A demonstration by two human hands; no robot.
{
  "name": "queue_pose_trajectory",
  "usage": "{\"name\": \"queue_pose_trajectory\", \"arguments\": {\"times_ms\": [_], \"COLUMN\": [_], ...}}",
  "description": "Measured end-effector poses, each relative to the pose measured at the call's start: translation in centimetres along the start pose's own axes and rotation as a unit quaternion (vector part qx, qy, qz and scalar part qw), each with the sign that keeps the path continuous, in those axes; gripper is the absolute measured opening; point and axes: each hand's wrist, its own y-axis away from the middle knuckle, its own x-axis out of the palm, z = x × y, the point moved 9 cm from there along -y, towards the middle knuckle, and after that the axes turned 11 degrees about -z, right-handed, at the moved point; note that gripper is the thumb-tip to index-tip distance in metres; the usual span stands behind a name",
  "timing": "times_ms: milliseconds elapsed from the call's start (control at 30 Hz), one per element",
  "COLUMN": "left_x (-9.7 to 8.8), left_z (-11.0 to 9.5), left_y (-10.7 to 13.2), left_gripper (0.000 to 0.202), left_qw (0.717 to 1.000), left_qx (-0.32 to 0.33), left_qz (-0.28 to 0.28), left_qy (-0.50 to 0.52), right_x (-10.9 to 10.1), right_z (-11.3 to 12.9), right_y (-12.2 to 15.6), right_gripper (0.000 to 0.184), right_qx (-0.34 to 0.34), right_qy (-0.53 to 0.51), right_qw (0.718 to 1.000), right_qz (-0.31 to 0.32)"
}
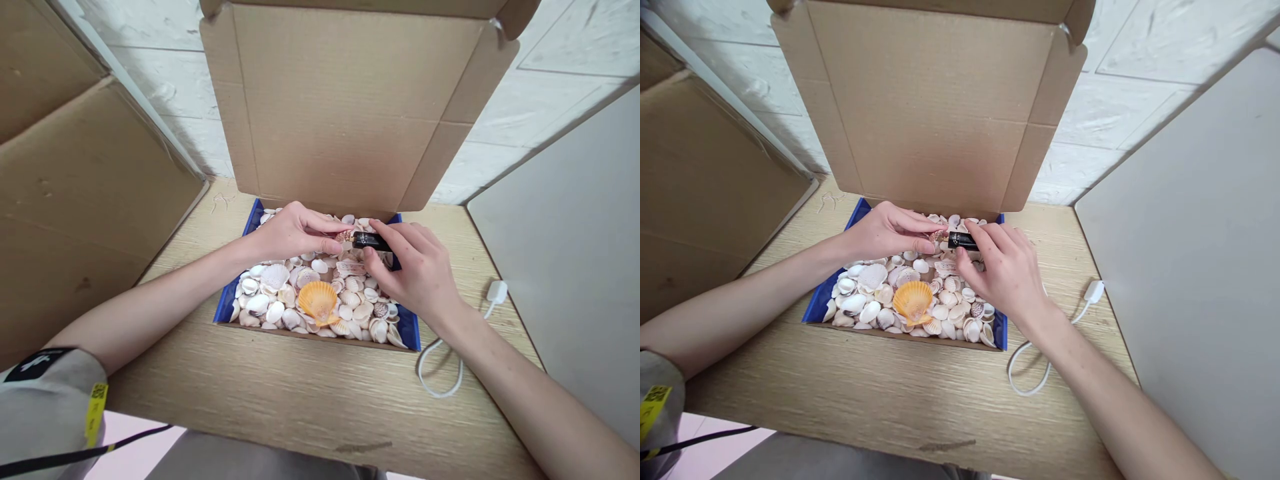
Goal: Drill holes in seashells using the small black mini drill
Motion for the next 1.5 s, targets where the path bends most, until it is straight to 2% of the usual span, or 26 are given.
{"name": "queue_pose_trajectory", "arguments": {"times_ms": [200,900,1133,1500], "left_x": [0.1,-0.01,0.07,0.14], "left_z": [-0.51,-0.32,-0.75,-0.74], "left_y": [0.02,-0.01,0.07,-0.01], "left_gripper": [0.033,0.034,0.033,0.034], "left_qw": [1.0,1.0,0.999,1.0], "left_qx": [0.024,0.014,0.044,0.021], "left_qz": [0.002,-0.005,0.0,-0.003], "left_qy": [-0.001,0.002,-0.006,-0.012], "right_x": [0.09,0.14,-0.04,-0.03], "right_z": [-0.13,-0.36,-0.22,-0.19], "right_y": [0.01,0.0,-0.06,-0.1], "right_gripper": [0.027,0.021,0.02,0.018], "right_qx": [0.008,0.026,0.014,0.014], "right_qy": [-0.012,-0.023,-0.028,-0.026], "right_qw": [1.0,0.999,0.999,1.0], "right_qz": [0.008,0.006,-0.001,-0.003]}}
